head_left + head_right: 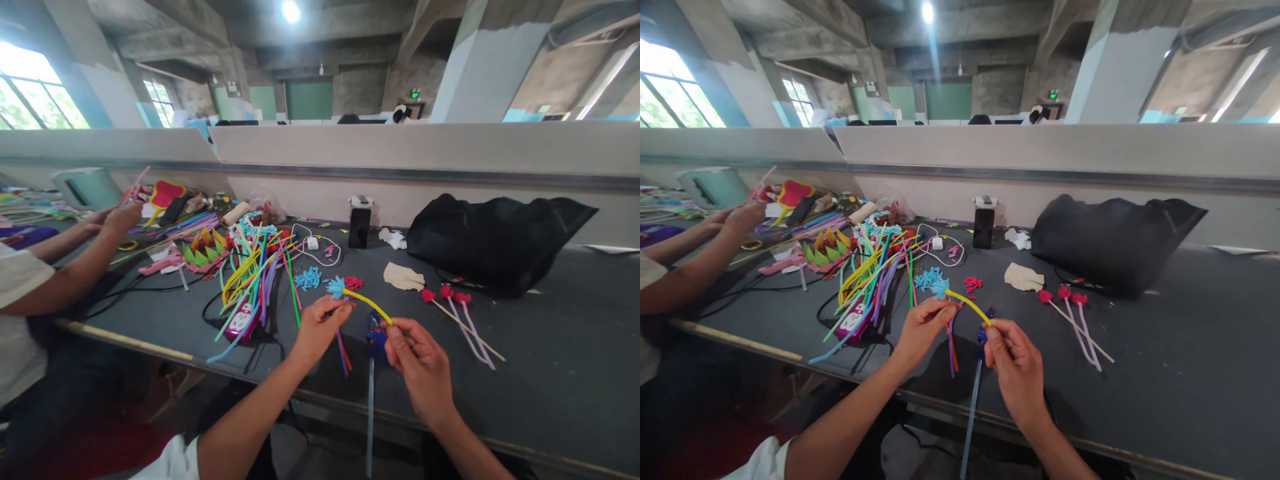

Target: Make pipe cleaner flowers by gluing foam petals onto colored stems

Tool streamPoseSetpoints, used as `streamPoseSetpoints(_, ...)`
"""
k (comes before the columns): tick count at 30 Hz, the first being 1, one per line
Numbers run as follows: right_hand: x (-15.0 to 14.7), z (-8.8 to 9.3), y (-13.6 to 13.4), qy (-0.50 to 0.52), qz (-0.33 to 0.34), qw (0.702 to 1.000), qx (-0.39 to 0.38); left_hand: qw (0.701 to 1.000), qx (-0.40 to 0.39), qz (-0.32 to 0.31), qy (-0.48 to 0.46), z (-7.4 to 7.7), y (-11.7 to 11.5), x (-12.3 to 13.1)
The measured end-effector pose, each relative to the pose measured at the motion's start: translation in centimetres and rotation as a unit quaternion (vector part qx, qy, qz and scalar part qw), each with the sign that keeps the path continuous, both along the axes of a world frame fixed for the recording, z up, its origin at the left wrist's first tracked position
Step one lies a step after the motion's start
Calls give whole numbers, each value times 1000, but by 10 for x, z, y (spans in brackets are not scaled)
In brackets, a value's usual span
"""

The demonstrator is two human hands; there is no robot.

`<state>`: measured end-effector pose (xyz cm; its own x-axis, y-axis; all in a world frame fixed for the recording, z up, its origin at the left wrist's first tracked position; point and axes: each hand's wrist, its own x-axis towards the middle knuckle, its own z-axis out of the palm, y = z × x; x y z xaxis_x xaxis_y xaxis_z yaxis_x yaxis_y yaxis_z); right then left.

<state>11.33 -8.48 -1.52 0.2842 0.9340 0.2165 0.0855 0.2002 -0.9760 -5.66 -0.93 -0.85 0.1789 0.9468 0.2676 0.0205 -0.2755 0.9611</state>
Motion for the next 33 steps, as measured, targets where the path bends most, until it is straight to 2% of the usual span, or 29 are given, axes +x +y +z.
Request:
streamPoseSetpoints(6,9,8,2,48,-43,998,-1,1000,15,2,8,7,-1,-2)
streamPoseSetpoints(10,8,13,4,150,-10,989,-12,1000,13,-14,12,11,-5,-2)
streamPoseSetpoints(14,6,17,4,219,17,975,-24,998,-21,-44,-30,11,-7,-1)
streamPoseSetpoints(21,2,15,3,210,31,976,-52,991,-66,-12,-118,12,-4,4)
streamPoseSetpoints(33,-11,2,-2,194,61,973,-105,977,-74,-23,-200,18,-3,2)
